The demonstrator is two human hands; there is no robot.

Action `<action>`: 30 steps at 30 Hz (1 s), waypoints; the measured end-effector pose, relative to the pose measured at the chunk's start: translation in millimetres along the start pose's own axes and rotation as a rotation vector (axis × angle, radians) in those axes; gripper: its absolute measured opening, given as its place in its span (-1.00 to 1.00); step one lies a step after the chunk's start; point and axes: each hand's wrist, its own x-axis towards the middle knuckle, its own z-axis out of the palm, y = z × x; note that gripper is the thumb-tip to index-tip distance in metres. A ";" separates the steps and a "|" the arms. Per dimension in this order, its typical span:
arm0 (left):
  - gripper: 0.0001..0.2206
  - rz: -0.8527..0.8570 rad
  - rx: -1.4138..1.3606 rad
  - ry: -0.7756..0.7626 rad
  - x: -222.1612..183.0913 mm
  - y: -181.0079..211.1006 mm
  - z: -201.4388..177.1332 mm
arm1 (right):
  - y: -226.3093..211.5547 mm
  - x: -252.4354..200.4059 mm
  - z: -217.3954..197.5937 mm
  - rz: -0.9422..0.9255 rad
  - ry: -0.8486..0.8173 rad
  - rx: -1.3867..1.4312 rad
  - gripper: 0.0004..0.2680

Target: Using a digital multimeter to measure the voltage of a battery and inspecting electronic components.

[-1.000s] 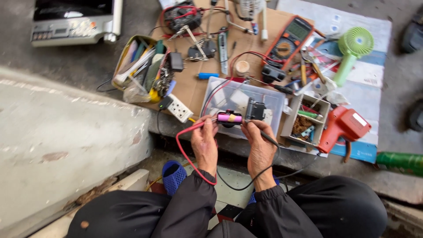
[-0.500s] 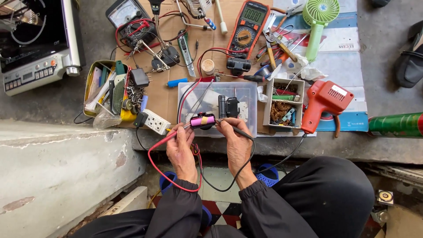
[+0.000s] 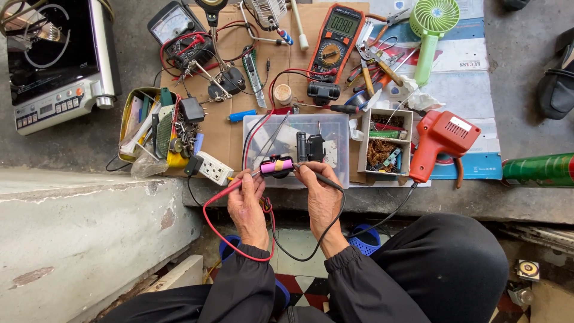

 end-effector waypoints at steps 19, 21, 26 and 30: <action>-0.67 -0.046 -0.068 -0.017 7.6 -7.0 -7.8 | -11.6 -2.1 -1.7 0.014 -0.071 -0.027 -0.87; -0.67 -0.059 -0.033 -0.013 6.3 -3.8 -6.8 | -17.8 -4.1 0.0 0.061 -0.061 -0.037 -0.87; -0.69 -0.089 -0.012 -0.011 2.5 6.9 -3.2 | -18.1 -2.1 0.2 0.063 -0.050 -0.030 -0.88; -0.68 -0.120 0.026 0.005 -1.1 16.1 -0.7 | -15.7 -1.1 -1.4 0.063 -0.056 -0.019 -0.88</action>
